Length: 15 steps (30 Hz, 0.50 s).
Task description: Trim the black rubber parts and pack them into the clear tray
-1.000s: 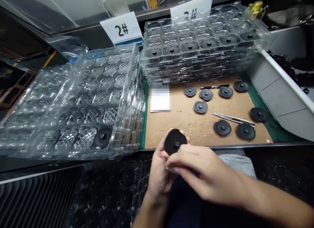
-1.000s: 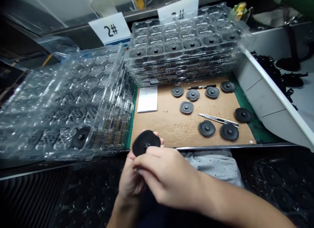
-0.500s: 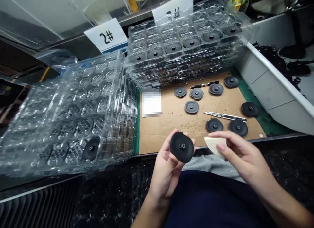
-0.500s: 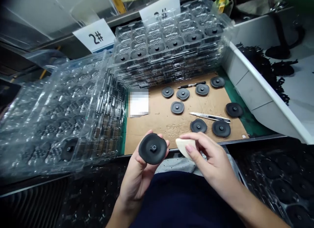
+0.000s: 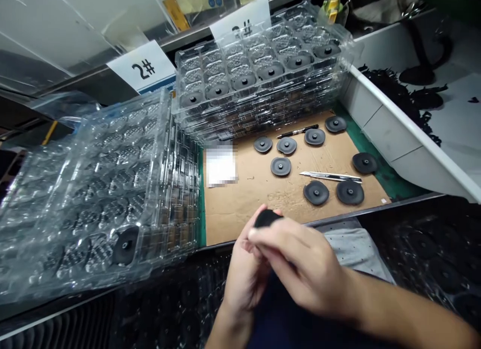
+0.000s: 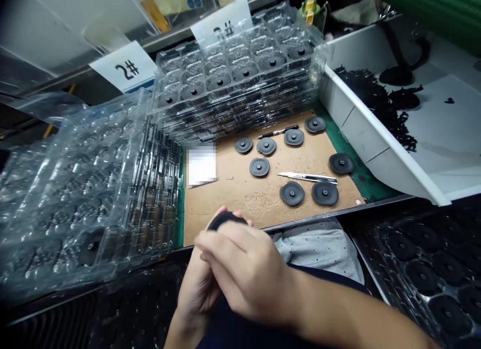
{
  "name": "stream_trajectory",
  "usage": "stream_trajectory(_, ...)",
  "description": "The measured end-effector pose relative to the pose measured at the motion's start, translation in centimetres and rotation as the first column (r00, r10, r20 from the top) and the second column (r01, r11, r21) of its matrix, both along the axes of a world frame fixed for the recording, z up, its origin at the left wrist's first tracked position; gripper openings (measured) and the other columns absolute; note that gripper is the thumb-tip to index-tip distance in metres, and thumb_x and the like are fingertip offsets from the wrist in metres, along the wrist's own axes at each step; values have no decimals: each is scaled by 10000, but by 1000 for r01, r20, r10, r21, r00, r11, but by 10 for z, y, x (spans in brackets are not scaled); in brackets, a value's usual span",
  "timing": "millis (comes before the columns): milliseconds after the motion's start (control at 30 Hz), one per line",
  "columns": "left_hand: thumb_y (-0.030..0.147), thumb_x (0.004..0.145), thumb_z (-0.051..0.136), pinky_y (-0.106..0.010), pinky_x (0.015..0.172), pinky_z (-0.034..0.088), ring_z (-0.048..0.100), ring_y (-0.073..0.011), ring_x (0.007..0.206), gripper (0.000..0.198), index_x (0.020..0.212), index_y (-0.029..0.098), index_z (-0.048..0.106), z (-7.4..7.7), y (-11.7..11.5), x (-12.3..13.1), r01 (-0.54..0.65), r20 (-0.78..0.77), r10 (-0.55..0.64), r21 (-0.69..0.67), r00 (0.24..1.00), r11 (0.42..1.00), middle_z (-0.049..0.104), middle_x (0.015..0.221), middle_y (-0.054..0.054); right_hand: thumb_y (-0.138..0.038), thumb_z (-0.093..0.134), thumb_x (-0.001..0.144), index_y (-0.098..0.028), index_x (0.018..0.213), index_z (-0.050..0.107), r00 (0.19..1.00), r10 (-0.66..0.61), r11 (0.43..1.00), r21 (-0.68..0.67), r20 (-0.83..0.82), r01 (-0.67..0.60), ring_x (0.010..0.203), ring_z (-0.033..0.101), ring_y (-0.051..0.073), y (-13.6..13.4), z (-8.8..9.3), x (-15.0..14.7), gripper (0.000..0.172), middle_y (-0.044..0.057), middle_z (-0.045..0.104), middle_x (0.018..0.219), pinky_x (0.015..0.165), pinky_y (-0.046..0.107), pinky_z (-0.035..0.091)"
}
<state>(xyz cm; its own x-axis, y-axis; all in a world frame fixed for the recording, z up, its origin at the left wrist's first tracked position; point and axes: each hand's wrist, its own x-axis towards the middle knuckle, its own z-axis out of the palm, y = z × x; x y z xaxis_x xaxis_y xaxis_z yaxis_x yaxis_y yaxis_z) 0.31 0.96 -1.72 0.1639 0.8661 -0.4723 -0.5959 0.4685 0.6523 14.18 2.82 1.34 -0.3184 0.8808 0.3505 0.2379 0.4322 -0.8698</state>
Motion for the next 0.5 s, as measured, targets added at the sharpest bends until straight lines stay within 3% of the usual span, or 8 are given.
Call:
stream_trajectory(67, 190, 671, 764, -302, 901, 504, 641, -207, 1000, 542, 1176, 259, 581, 1, 0, -1, -8, -5, 8, -17, 1000, 1000, 664, 1130, -38, -79, 457, 882, -156, 1079, 581, 991, 131, 987, -96, -14, -132, 868, 587, 130, -2, 2, 2, 245, 50, 629, 945, 804, 248, 479)
stream_trajectory(133, 187, 668, 764, -286, 875, 514, 644, -204, 988, 526, 1161, 246, 589, 0, 0, -1, -24, -33, 22, -49, 999, 999, 672, 1109, -43, -79, 463, 880, -174, 1010, 608, 985, 171, 970, -177, 22, -164, 818, 586, 110, 3, 5, 2, 217, 26, 626, 903, 750, 219, 478)
stream_trajectory(267, 197, 690, 749, -278, 892, 500, 642, -195, 989, 478, 1144, 220, 601, 4, 0, -2, -20, -48, 16, -72, 999, 997, 687, 1057, -49, -106, 467, 884, -142, 1048, 597, 999, 18, 999, 35, 33, -19, 834, 580, 147, 11, 4, -2, 212, 56, 634, 911, 781, 276, 471)
stream_trajectory(333, 204, 683, 755, -301, 896, 503, 650, -204, 979, 477, 1135, 238, 606, 7, 0, -5, -4, -9, 3, -82, 1000, 997, 688, 1064, -42, -91, 477, 879, -139, 1089, 577, 993, 116, 991, 68, 15, -117, 877, 582, 144, 7, 1, 1, 238, 59, 641, 966, 815, 266, 464)
stream_trajectory(400, 195, 636, 789, -285, 873, 512, 655, -203, 970, 524, 1126, 249, 612, 10, -1, -8, -6, 32, 9, -91, 999, 996, 687, 1080, -35, -84, 487, 879, -161, 1065, 586, 973, 217, 976, -47, 73, -214, 832, 583, 114, 0, 1, 8, 225, 33, 640, 936, 751, 222, 463)
stream_trajectory(467, 163, 594, 811, -220, 830, 512, 653, -173, 951, 573, 1127, 240, 617, 11, -2, -9, -22, 44, 27, -112, 999, 993, 688, 1074, -29, -88, 488, 881, -173, 1032, 600, 968, 147, 984, -125, 201, -124, 754, 566, 104, -3, 3, 14, 206, 21, 630, 866, 671, 223, 441)
stream_trajectory(500, 157, 600, 805, -205, 810, 512, 652, -162, 935, 568, 1131, 229, 618, 11, -3, -9, -25, 40, 30, -133, 999, 991, 690, 1061, -32, -93, 489, 881, -175, 1017, 607, 962, 66, 995, -90, 265, -43, 732, 552, 112, -1, 5, 15, 198, 23, 627, 843, 657, 243, 425)
